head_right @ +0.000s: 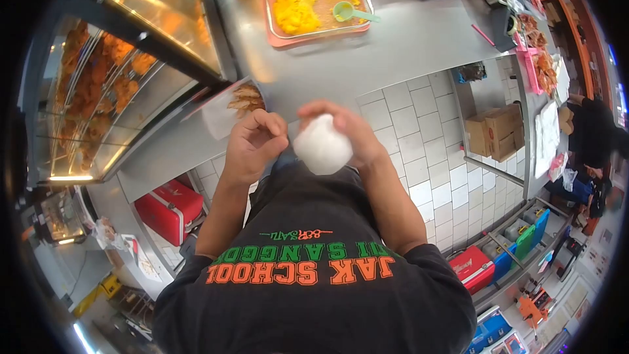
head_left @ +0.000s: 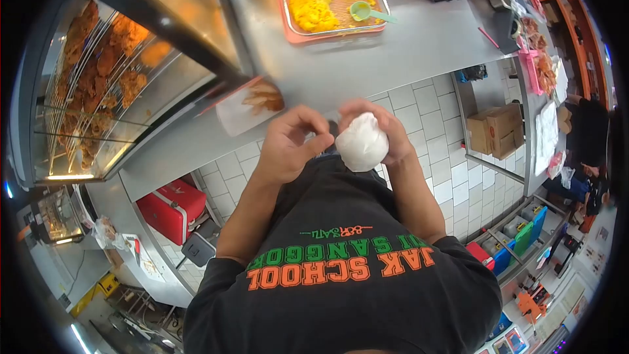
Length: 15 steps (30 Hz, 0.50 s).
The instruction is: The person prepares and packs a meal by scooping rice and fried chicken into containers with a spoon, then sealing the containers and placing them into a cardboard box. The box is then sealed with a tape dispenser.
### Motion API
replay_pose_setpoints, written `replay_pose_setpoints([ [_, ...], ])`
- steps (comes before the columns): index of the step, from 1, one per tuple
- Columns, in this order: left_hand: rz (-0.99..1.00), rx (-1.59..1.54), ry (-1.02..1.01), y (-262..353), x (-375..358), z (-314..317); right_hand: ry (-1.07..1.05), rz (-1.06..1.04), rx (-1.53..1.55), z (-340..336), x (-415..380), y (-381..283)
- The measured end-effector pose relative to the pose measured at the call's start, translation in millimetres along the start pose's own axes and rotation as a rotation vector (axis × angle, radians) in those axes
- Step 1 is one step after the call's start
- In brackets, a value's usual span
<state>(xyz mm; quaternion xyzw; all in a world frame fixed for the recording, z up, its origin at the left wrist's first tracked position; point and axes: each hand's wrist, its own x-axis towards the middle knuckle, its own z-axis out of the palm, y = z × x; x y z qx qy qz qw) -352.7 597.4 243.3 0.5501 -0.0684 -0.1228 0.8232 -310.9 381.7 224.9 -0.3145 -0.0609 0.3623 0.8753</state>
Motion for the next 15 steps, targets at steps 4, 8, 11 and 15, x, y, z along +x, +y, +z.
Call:
replay_pose_setpoints([
  [4, -0.065, 0.224, -0.144, -1, 22, 19, 0.071, 0.037, 0.017, -19, -32, 14],
  [8, -0.305, 0.294, -0.132, -5, 26, 47, 0.274, -0.069, 0.079, -17, -46, 22],
  [11, -0.241, 0.382, -0.141, -14, 24, 57, 0.58, -0.117, 0.148, -10, -48, 17],
  [15, -0.32, 0.227, -0.168, -33, 24, 57, 0.488, -0.118, 0.1, -15, -56, 13],
])
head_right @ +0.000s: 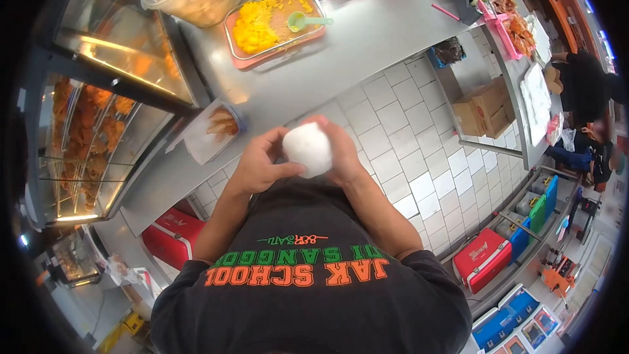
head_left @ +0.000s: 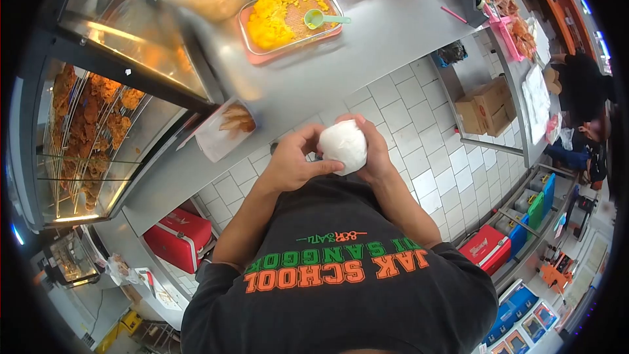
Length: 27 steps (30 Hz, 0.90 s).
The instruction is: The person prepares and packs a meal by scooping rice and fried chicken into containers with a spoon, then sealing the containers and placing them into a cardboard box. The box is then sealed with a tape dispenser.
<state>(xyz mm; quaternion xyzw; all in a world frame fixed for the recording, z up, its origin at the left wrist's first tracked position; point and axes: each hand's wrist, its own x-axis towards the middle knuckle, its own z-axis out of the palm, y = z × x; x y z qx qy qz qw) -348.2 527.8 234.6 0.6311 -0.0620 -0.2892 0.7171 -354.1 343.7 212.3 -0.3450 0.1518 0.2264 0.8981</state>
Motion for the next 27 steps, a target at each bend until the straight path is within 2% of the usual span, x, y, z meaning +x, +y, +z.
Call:
replay_pose_setpoints([
  [2, 0.176, -0.038, -0.047, -4, 6, 2, -0.026, 0.014, -0.026, -7, 3, 0],
  [3, 0.179, -0.036, -0.05, -3, 7, 2, -0.12, 0.008, -0.081, -17, 9, 6],
  [4, 0.271, 0.173, -0.021, 1, 7, 1, -0.216, 0.002, -0.137, -19, 13, 7],
  [5, 0.361, 0.383, 0.012, 4, 8, 1, -0.28, -0.016, -0.107, -20, 14, 5],
  [6, 0.362, 0.387, 0.013, 7, 8, 1, -0.284, -0.017, -0.105, -19, 14, 6],
  [8, 0.423, 0.331, 0.076, 11, 10, 3, -0.243, 0.051, 0.105, -11, 13, 7],
  [12, 0.366, 0.311, 0.068, 22, 6, -10, -0.271, 0.096, 0.187, -1, 12, 13],
  [15, 0.321, 0.422, 0.004, 30, 3, -24, -0.424, 0.102, 0.329, -5, 15, 20],
  [16, 0.295, 0.504, -0.011, 33, 0, -28, -0.417, 0.092, 0.324, -2, 15, 16],
  [18, 0.269, 0.585, -0.032, 33, -2, -39, -0.3, 0.03, 0.082, 7, 13, 5],
  [20, 0.338, 0.748, 0.07, 26, 0, -54, -0.321, 0.05, 0.127, 7, 16, -4],
  [22, 0.329, 0.688, 0.118, 23, -1, -58, -0.304, 0.067, 0.019, 14, 7, -16],
  [23, 0.413, 0.621, 0.133, 23, 2, -57, -0.298, 0.063, 0.013, 11, 8, -17],
  [25, 0.499, 0.545, 0.142, 23, 4, -57, -0.355, 0.025, -0.352, 4, 13, -19],
  [26, 0.352, 0.492, 0.142, 25, 0, -60, -0.353, 0.023, -0.357, 3, 15, -24],
  [27, 0.202, 0.44, 0.144, 26, -3, -62, -0.339, 0.032, -0.583, 1, 18, -29],
])
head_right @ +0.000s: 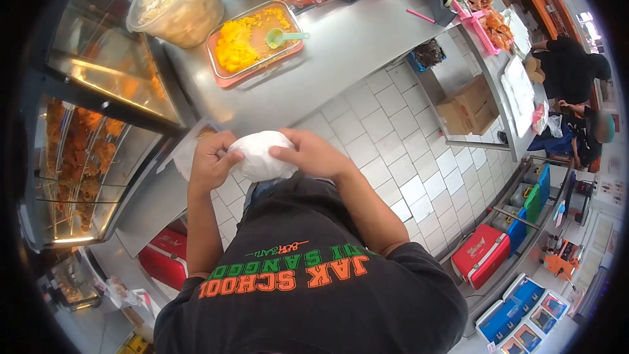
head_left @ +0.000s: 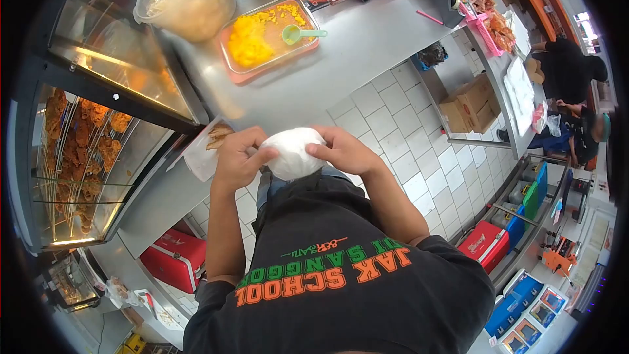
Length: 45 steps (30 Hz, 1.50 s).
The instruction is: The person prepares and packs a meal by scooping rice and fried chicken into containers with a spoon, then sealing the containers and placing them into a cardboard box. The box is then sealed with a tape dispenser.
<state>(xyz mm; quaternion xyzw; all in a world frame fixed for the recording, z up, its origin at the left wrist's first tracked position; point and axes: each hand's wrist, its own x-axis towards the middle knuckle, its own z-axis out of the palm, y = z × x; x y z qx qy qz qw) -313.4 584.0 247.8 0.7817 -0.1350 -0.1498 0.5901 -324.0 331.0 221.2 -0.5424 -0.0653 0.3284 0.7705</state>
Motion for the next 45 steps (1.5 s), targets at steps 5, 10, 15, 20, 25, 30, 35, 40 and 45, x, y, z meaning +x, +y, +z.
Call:
replay_pose_setpoints([
  [5, -0.142, -0.029, 0.13, 0, 5, 5, -0.076, 0.08, -0.338, -8, -3, -7],
  [10, -0.124, -0.194, 0.329, 10, 18, 25, -0.023, -0.004, -0.013, 14, -3, -7],
  [15, 0.207, 0.14, 0.596, 30, 19, 45, 0.222, -0.14, 0.073, 21, 5, 1],
  [20, 0.169, 0.069, 0.412, 36, 14, 57, 0.202, -0.338, 0.069, 31, 9, -2],
  [25, 0.194, -0.176, 0.406, 41, 17, 49, 0.118, -0.51, -0.039, 42, 12, -12],
  [30, 0.209, -0.152, 0.4, 35, 9, 41, 0.213, -0.486, -0.019, 41, 10, -17],
  [35, 0.227, -0.152, 0.513, 59, 9, 45, 0.222, -0.532, -0.025, 51, 7, -27],
  [40, 0.192, -0.168, 0.49, 55, 8, 41, 0.209, -0.53, -0.022, 58, 3, -32],
  [45, 0.18, -0.16, 0.473, 54, 4, 40, 0.302, -0.485, -0.02, 55, 8, -30],
])
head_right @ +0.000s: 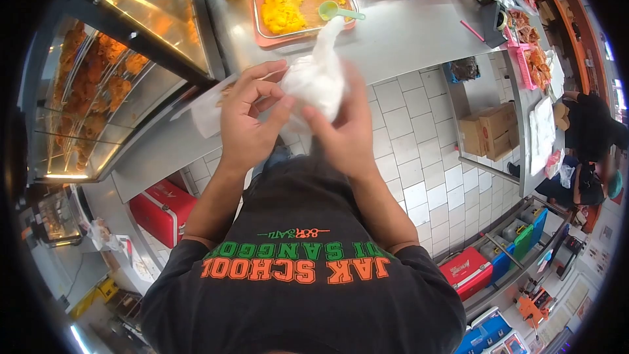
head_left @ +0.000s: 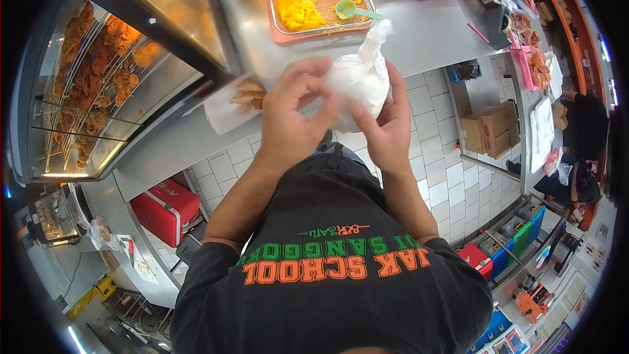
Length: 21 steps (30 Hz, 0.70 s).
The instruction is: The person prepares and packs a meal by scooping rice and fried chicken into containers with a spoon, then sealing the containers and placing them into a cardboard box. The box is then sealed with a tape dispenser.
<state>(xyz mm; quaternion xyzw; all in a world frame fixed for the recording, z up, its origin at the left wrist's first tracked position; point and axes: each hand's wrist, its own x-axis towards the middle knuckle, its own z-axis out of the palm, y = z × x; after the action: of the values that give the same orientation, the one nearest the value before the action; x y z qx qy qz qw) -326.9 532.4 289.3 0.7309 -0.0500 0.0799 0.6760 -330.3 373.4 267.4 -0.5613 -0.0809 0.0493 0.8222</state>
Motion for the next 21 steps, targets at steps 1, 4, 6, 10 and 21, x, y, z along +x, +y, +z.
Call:
replay_pose_setpoints([
  [1, -0.01, -0.039, 0.01, 0, -1, 0, 0.058, 0.077, 0.012, -3, 1, 0],
  [4, -0.008, -0.197, 0.049, -8, -1, -8, 0.098, 0.156, 0.25, -4, 6, -9],
  [6, -0.021, -0.26, 0.048, -1, -2, -13, 0.075, 0.154, 0.307, -5, 6, -13],
  [10, -0.039, -0.501, 0.022, 25, -15, -22, -0.003, 0.149, 0.472, 1, -1, -30],
  [21, 0.115, -1.032, 0.002, 112, -37, -13, -0.169, 0.075, 0.047, 0, -35, -69],
])
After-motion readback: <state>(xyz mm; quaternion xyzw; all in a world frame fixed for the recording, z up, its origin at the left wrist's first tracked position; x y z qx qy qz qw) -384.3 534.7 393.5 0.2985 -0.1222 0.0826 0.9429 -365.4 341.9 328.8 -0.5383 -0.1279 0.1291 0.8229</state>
